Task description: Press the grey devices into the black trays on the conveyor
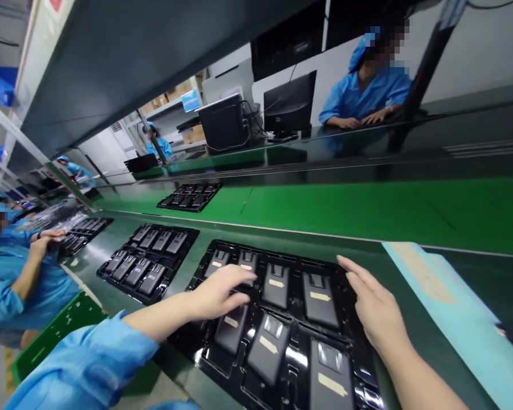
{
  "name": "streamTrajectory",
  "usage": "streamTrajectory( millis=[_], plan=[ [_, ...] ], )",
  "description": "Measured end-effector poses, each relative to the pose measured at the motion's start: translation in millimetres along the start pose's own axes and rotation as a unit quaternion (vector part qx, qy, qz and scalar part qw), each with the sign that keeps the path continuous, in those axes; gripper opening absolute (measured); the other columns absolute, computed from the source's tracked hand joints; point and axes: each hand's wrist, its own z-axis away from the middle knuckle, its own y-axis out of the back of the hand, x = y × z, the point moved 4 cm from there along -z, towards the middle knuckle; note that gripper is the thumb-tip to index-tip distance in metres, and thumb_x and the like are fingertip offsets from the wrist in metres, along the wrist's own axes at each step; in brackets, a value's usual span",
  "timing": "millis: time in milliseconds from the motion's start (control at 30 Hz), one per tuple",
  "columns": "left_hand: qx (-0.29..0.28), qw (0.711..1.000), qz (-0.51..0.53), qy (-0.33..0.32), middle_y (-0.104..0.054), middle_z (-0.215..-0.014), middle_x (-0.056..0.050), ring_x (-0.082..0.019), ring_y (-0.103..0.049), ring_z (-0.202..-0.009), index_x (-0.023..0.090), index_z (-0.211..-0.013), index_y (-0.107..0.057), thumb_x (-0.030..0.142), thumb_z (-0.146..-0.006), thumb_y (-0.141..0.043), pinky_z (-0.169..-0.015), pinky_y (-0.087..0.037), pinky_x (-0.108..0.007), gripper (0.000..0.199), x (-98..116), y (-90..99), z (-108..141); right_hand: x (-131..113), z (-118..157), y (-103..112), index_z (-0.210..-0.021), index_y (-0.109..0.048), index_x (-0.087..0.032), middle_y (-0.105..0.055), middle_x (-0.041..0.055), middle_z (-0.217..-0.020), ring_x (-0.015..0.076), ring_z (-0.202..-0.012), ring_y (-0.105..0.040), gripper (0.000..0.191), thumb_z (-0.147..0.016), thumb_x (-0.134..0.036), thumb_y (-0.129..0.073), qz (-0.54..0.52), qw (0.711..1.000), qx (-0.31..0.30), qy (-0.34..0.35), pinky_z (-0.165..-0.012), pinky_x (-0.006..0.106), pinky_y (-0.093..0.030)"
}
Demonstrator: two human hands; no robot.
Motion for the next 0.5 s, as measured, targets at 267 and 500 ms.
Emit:
streamTrajectory(
  millis=[267, 500],
  plan=[
    [-0.106, 0.98, -0.089, -0.145, -0.059, -0.103, -0.005, -0.013, -0.052, -0.097, 0.015, -0.095, -0.06, 0.021, -0.082, -0.05, -0.091, -0.038, -0.024, 0.018, 43.9, -68.0, -124.7, -1.4, -2.2, 2.9, -0.099, -0.058, -0.017, -0.056, 0.0095, -0.11, 0.0225, -0.106, -0.048, 0.053, -0.076, -0.063, -0.044, -0.084, 0.996, 0.009, 0.011, -0.095, 0.048, -0.032],
    [-0.156, 0.963, -0.122, -0.182, -0.059, -0.092, -0.003, -0.013, -0.051, -0.09, 0.018, -0.086, -0.062, 0.019, -0.082, -0.05, -0.086, -0.039, -0.026, 0.013, 41.1, -74.2, -137.7, -4.7, -2.4, 1.7, -0.091, -0.061, -0.024, -0.059, 0.0042, -0.107, 0.0228, -0.106, -0.049, 0.038, -0.069, -0.052, -0.045, -0.112, 0.993, 0.019, 0.012, -0.096, 0.04, -0.035]
  ],
)
